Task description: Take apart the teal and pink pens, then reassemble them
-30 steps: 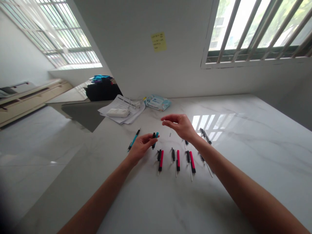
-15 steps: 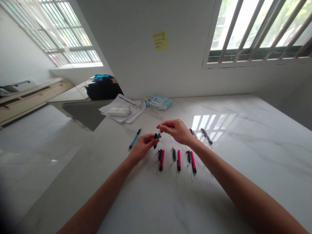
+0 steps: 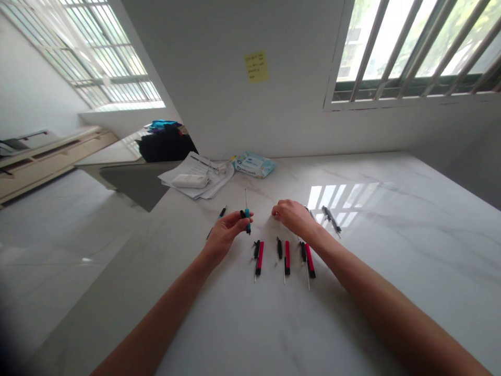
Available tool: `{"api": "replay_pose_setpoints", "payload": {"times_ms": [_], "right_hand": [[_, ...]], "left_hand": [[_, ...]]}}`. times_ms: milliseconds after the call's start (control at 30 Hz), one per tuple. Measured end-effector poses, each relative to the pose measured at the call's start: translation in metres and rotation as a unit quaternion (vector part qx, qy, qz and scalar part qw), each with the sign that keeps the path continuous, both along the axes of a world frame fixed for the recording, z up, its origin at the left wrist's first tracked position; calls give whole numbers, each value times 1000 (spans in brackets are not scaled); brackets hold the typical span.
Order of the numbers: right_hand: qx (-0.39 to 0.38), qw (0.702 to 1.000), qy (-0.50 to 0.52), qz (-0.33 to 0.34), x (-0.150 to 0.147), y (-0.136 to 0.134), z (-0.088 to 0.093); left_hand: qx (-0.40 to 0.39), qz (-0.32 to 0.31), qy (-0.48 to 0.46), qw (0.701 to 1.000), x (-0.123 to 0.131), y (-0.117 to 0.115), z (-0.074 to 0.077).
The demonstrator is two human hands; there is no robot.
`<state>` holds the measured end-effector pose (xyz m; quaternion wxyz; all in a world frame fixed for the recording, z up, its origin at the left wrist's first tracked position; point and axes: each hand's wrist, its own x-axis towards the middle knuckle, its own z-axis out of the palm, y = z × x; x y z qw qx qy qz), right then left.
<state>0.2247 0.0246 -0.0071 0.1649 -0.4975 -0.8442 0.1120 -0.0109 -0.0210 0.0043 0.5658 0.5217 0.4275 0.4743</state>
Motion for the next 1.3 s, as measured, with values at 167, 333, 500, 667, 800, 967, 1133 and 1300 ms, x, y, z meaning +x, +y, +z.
{"api": "replay_pose_setpoints", "payload": {"times_ms": [167, 333, 500, 667, 800, 967, 1133, 1300], "right_hand": [[2, 1000, 10, 5, 2, -1, 2], [-48, 975, 216, -31, 2, -3, 21], [-97, 890, 444, -44, 0, -9, 50], [-127, 840, 526, -29, -2, -16, 64], [-131, 833, 538, -17, -4, -16, 63], [-142, 826, 546, -11, -4, -16, 62], [-148, 826, 544, -9, -6, -18, 63], [-165, 832, 530, 3, -7, -18, 63]], "left_hand": [[-20, -3, 28, 999, -1, 1, 0], [-8, -19, 64, 998, -1, 2, -2], [10, -31, 84, 996, 0, 1, -6], [17, -43, 97, 994, 1, 1, -8], [21, -46, 99, 994, 2, 1, -7], [22, -48, 100, 994, 2, 1, -6], [27, -48, 103, 993, 2, 0, -6], [26, -52, 98, 994, 2, 0, -6]]}}
